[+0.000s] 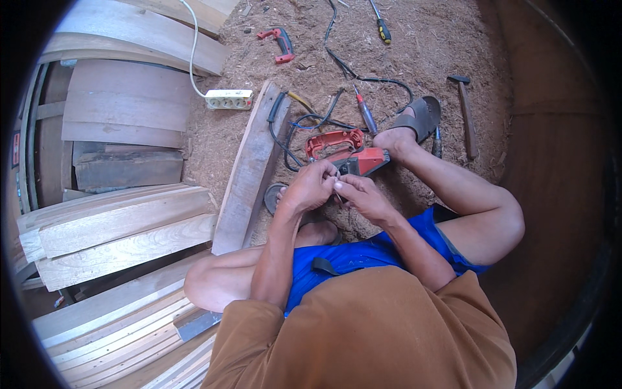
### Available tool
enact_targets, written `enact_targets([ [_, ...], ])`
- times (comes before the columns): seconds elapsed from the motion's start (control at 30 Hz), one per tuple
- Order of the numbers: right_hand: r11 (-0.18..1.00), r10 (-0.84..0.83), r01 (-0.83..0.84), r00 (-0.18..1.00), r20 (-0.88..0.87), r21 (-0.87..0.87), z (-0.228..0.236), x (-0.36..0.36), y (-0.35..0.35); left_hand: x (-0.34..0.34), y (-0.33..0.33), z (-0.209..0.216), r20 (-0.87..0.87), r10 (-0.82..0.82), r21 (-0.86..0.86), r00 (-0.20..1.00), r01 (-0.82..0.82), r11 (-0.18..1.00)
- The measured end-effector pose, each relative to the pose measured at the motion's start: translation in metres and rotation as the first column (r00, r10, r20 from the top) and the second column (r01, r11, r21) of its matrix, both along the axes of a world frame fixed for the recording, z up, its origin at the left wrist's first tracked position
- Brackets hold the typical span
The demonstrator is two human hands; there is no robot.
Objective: The person disassembles the housing of a red power saw by hand, removing a component and handling small electrical wires inside the tool.
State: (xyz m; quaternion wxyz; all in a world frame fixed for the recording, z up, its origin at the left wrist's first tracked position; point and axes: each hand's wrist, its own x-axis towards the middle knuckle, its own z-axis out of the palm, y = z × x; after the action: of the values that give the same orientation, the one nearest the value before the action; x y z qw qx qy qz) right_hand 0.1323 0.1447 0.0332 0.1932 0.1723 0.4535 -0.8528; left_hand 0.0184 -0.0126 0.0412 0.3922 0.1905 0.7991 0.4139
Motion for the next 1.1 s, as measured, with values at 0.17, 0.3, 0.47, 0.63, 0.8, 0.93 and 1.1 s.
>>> enact_targets([
  [0.17, 0.998, -0.064, 0.063, 0.981, 0.181, 0.011, -0.016, 0.0, -0.011, 0.0, 0.01, 0.021, -0.228, -0.076, -0.196, 0.971, 0.03, 0.98],
  [0.3, 1.0, -0.029, 0.027, 0.978, 0.209, 0.012, -0.016, -0.007, -0.008, 0.0, 0.009, 0.022, -0.269, -0.089, -0.203, 0.959, 0.034, 0.979],
  [0.47, 0.982, -0.014, -0.041, 0.958, 0.287, 0.182, 0.009, -0.026, -0.015, 0.0, 0.005, 0.023, -0.423, -0.102, -0.236, 0.901, -0.001, 0.972],
  [0.63, 0.817, -0.038, -0.084, 0.979, 0.199, 0.57, -0.003, -0.03, -0.021, -0.008, 0.002, 0.027, -0.392, -0.07, -0.204, 0.918, -0.012, 0.979],
  [0.8, 0.534, 0.04, -0.06, 0.998, 0.046, 0.843, 0.003, -0.031, -0.024, -0.009, -0.008, 0.032, -0.261, 0.062, -0.104, 0.963, -0.092, 0.99],
  [0.93, 0.824, -0.09, 0.039, 0.994, 0.063, 0.565, -0.008, -0.032, -0.028, -0.008, -0.011, 0.038, -0.13, 0.191, 0.002, 0.973, -0.193, 0.981],
  [1.1, 0.969, -0.183, 0.133, 0.952, 0.244, 0.208, 0.0, -0.032, -0.03, -0.001, -0.017, 0.044, -0.175, 0.202, 0.042, 0.964, -0.198, 0.979],
])
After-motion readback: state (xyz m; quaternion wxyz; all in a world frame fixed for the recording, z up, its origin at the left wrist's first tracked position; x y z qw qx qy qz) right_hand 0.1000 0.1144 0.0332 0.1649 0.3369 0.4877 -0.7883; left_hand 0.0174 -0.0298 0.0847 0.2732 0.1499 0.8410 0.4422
